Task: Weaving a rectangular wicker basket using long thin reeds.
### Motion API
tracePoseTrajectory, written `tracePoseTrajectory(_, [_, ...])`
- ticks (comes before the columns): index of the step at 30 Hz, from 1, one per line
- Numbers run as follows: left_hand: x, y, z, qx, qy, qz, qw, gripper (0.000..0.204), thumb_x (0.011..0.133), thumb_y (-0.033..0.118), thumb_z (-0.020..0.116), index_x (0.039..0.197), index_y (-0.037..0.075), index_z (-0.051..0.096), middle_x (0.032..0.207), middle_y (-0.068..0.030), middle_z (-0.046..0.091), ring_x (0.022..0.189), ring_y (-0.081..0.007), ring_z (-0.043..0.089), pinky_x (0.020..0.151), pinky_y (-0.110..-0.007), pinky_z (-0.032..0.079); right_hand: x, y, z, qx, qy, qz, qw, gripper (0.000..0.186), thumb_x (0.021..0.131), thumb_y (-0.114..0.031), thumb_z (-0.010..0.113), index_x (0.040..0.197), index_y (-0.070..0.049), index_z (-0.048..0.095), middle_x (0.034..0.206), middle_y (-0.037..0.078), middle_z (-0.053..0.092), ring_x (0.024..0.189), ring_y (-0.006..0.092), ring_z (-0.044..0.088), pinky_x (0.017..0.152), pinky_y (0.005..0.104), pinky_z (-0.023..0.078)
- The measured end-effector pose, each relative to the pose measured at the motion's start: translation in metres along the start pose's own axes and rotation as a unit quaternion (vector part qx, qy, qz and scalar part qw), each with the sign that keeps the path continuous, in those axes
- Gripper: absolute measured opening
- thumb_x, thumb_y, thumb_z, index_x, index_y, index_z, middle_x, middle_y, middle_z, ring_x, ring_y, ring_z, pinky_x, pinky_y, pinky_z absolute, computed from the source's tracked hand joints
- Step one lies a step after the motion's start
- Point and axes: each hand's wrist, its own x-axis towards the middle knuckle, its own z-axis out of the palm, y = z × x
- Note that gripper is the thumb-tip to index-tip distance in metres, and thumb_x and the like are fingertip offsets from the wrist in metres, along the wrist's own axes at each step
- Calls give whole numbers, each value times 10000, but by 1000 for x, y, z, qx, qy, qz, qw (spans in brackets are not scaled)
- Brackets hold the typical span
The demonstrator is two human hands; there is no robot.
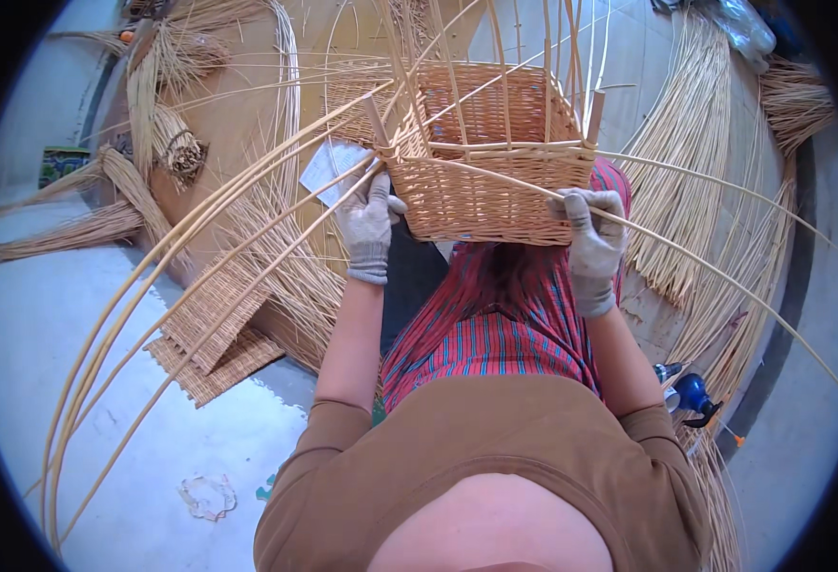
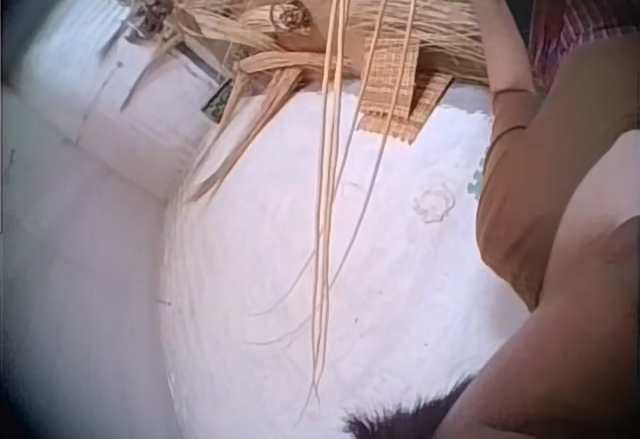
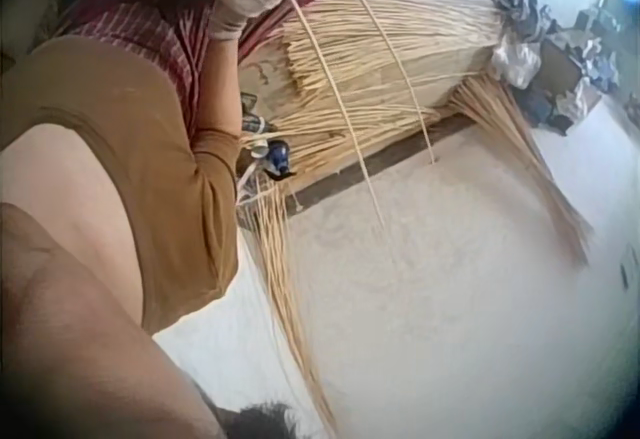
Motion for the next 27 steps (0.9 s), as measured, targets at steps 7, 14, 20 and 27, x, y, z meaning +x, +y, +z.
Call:
tracePoseTrajectory(7, [-9, 5, 7, -33, -26, 29, 999, 337, 1035, 168, 534, 1352, 54, 536, 721, -34, 663, 489, -84, 596, 406, -211, 420, 5, -7, 4, -56, 2, 52, 997, 102, 956, -47, 652, 939, -51, 551, 849, 94, 706, 768, 174, 710, 730, 300, 601])
tracePoseTrajectory(14, [-8, 2, 0, 21, -46, -12, 999, 367, 1056, 208, 488, 1378, 36, 528, 591, -22, 617, 461, -80, 573, 406, -218, 404, 35, -30, 12, -101, -52, 144, 983, 197, 965, -167, 671, 888, -36, 545, 788, 113, 695, 715, 153, 696, 672, 282, 592])
tracePoseTrajectory(20, [-10, 1, -2, 42, -67, -3, 997, 377, 1052, 194, 494, 1385, 21, 530, 690, -24, 657, 460, -73, 562, 405, -218, 391, 78, -56, 27, -193, -144, 192, 951, 198, 948, -196, 690, 887, -29, 601, 816, 118, 718, 706, 148, 705, 663, 267, 612])
tracePoseTrajectory(27, [-24, -21, 10, 19, 33, 210, 977, 261, 1031, 65, 469, 1265, 32, 578, 1095, -97, 658, 661, -81, 619, 563, -202, 485, 88, -40, 4, -134, -154, 247, 947, 213, 925, -200, 723, 901, -47, 578, 814, 98, 706, 718, 160, 708, 646, 270, 609])
